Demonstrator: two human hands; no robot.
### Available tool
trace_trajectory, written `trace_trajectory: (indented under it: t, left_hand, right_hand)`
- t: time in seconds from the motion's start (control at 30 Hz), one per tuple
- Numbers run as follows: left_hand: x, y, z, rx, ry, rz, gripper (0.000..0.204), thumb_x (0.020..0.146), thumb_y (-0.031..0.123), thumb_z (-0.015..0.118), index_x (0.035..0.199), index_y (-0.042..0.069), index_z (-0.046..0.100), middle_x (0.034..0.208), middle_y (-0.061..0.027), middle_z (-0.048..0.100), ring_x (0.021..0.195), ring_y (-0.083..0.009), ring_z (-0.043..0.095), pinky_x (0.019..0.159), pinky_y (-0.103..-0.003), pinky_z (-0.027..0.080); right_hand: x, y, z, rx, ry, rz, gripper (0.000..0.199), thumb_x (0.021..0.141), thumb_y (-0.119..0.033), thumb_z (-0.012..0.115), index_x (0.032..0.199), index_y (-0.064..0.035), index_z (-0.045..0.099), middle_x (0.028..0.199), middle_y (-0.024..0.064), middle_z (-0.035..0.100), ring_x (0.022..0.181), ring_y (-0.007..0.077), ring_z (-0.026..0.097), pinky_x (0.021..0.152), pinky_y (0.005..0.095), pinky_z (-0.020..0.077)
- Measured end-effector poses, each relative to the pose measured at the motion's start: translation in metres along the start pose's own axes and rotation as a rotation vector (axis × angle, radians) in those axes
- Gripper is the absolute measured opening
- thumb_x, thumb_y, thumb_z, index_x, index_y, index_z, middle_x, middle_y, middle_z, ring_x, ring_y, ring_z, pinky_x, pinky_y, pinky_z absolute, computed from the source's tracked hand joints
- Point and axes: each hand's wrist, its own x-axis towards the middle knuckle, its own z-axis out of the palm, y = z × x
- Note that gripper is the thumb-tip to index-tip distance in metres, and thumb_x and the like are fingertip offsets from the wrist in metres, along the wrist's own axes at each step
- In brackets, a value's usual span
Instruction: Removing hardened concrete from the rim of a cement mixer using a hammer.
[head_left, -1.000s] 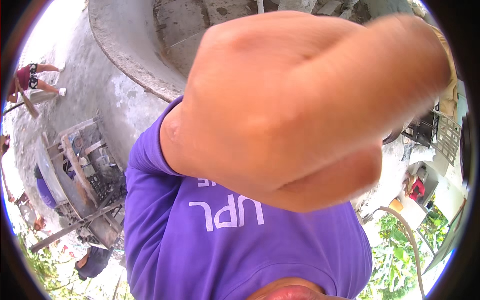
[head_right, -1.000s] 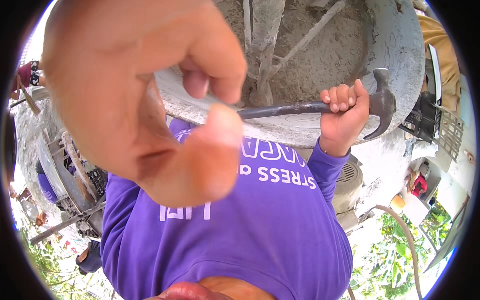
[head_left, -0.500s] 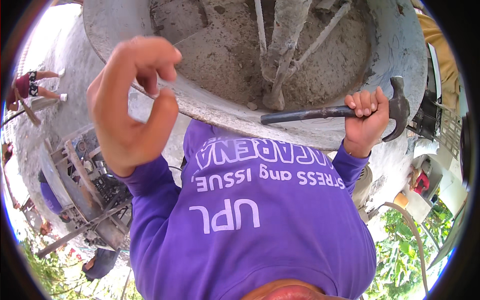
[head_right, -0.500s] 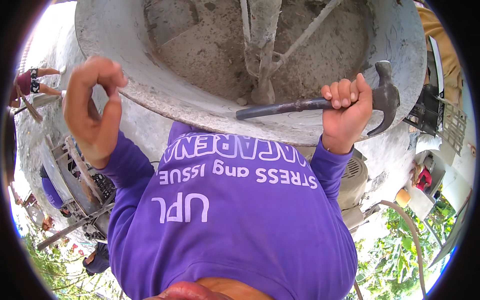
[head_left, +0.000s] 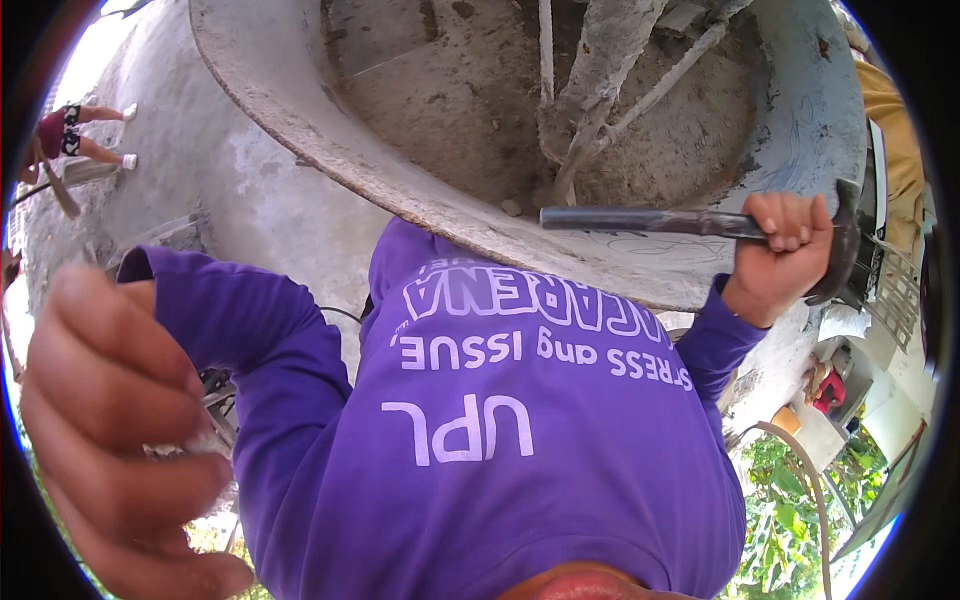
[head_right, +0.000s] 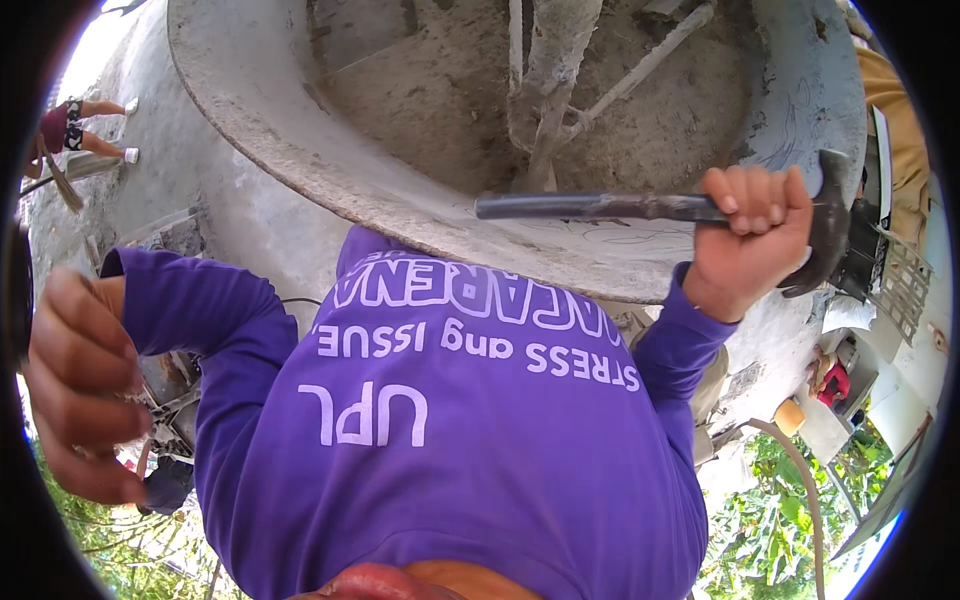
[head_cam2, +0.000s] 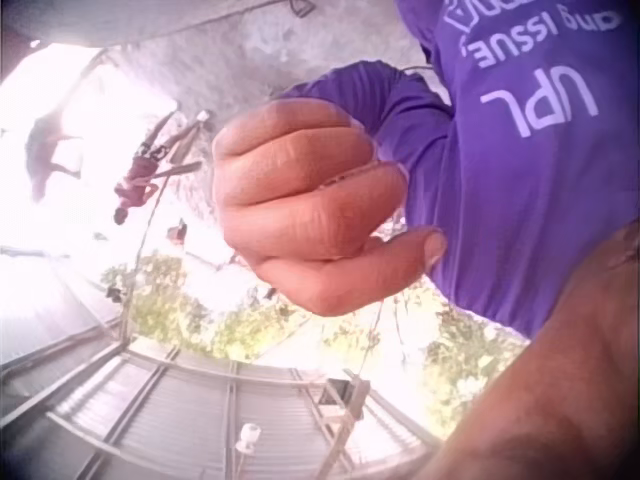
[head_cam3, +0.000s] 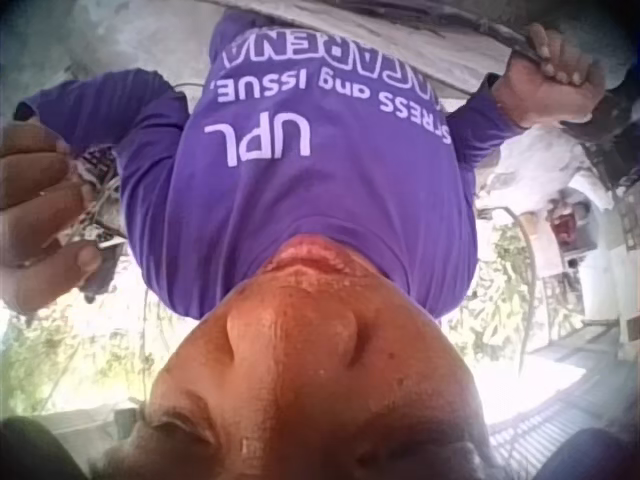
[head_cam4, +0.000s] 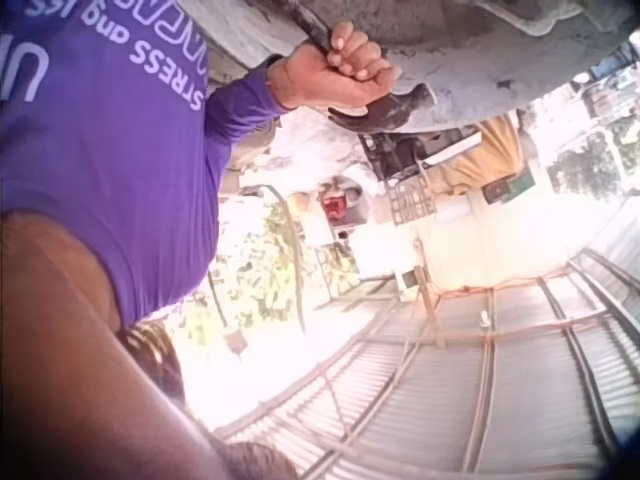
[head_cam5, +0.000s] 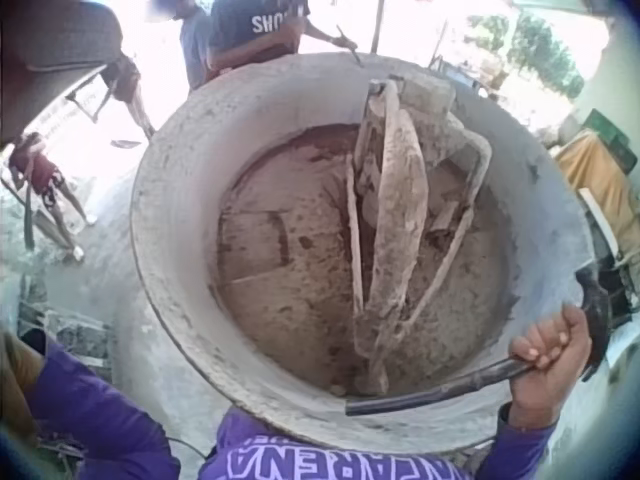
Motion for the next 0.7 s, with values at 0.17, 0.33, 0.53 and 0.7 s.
trace_trajectory:
  t: [0.17,0.33,0.53,0.7]
  left_hand:
    - [-0.049,-0.083,-0.028,0.065,0.564,-0.644,0.039,0.084,0.012,0.043,0.116,-0.006,0.057,0.089,-0.0086,0.059,0.085,-0.0153,0.052,0.080,-0.028,0.040]
    - [-0.117,-0.188,0.005,0.263,0.301,-1.458,0.037,0.089,0.015,0.039,0.119,0.008,0.059,0.095,-0.0047,0.064,0.081,-0.0138,0.056,0.077,-0.026,0.045]
    - [-0.127,-0.212,0.010,0.089,0.208,-1.489,0.037,0.095,0.021,0.038,0.125,0.009,0.056,0.106,-0.0066,0.061,0.090,-0.0152,0.054,0.084,-0.027,0.044]
    - [-0.119,-0.199,0.012,0.146,0.348,-1.530,0.036,0.095,0.022,0.039,0.123,0.007,0.057,0.106,-0.0071,0.062,0.089,-0.0158,0.055,0.084,-0.028,0.044]
  right_hand:
    - [0.034,-0.039,0.051,-0.158,-0.313,-0.096,0.036,0.093,-0.016,0.041,0.058,-0.0159,0.033,0.049,-0.0026,0.031,0.045,0.0094,0.029,0.053,0.0286,0.0319]
    - [0.072,0.000,0.081,-0.204,-0.825,-0.087,0.045,0.094,-0.028,0.039,0.052,-0.0186,0.029,0.045,-0.0047,0.025,0.042,0.0090,0.025,0.052,0.0258,0.0328]
    - [0.094,0.074,0.088,-0.232,-0.508,0.139,0.043,0.095,-0.027,0.040,0.054,-0.0161,0.036,0.046,-0.0020,0.034,0.041,0.0111,0.030,0.049,0.0295,0.0337]
    - [0.111,0.126,0.107,-0.076,-0.619,0.272,0.050,0.099,-0.031,0.036,0.052,-0.0149,0.034,0.041,0.0014,0.031,0.035,0.0154,0.028,0.042,0.0334,0.0362]
